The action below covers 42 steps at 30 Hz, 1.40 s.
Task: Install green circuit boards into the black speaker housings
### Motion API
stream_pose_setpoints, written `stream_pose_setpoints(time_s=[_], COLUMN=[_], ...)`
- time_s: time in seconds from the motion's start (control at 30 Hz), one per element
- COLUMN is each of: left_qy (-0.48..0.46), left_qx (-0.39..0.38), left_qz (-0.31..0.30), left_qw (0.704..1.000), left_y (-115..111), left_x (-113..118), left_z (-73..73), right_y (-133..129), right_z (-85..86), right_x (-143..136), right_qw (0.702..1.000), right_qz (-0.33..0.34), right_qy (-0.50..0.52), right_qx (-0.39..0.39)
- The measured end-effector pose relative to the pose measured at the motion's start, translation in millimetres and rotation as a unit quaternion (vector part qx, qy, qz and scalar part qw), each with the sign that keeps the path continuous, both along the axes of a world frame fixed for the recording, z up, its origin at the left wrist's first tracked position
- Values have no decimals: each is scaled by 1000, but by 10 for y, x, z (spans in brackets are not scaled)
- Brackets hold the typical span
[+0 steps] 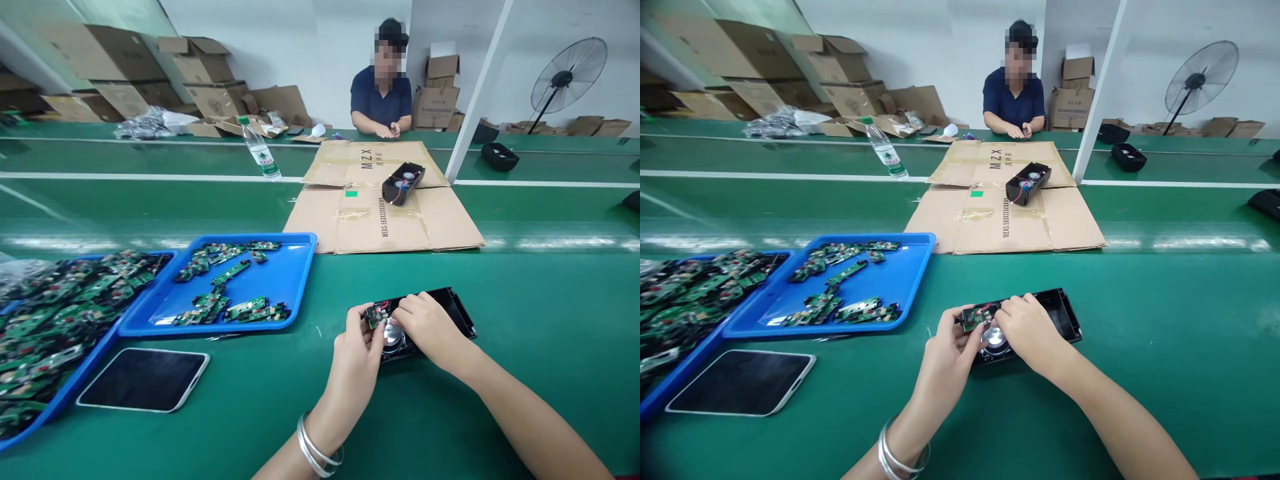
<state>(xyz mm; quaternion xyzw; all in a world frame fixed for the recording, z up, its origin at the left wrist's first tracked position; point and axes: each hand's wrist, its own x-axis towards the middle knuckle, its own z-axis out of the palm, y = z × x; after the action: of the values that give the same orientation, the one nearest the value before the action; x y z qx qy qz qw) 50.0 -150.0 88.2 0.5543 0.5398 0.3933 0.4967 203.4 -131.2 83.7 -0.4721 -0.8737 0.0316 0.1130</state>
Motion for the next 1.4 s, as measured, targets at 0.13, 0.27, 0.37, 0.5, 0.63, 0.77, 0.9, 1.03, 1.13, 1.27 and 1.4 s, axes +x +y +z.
stream_pose_setpoints(time_s=[0.13,0.27,0.37,0.5,0.63,0.77,0.9,1.03,1.13,1.27,1.4], left_qy=[-11,-21,-22,-36,-55,-41,19,28,18,6,-26], left_qx=[-9,-14,-12,-10,-19,-9,22,38,45,36,6], left_qz=[2,0,-4,-1,-7,-24,-59,-79,-88,-111,-125], left_qw=[1000,1000,1000,999,998,999,998,996,995,993,992], left_y=[-2,2,3,5,8,8,12,19,12,-3,18], left_x=[-11,-13,-9,-4,-6,-31,-76,-110,-128,-136,-119], left_z=[10,-4,-15,-25,-42,-58,-26,62,116,116,88], right_y=[3,-13,-18,-21,-23,-21,-31,-45,-48,-47,-46], right_z=[14,62,76,79,89,87,41,38,80,85,85], right_x=[42,75,57,15,1,-1,-12,17,54,35,7], right_qw=[992,988,997,1000,1000,999,1000,997,996,995,994], right_qz=[2,27,19,11,6,23,4,-68,-84,-34,-51], right_qy=[99,115,50,-9,-13,-17,-22,-16,35,88,82], right_qx=[-79,-103,-53,-21,-19,-21,-11,-16,-10,-45,-58])
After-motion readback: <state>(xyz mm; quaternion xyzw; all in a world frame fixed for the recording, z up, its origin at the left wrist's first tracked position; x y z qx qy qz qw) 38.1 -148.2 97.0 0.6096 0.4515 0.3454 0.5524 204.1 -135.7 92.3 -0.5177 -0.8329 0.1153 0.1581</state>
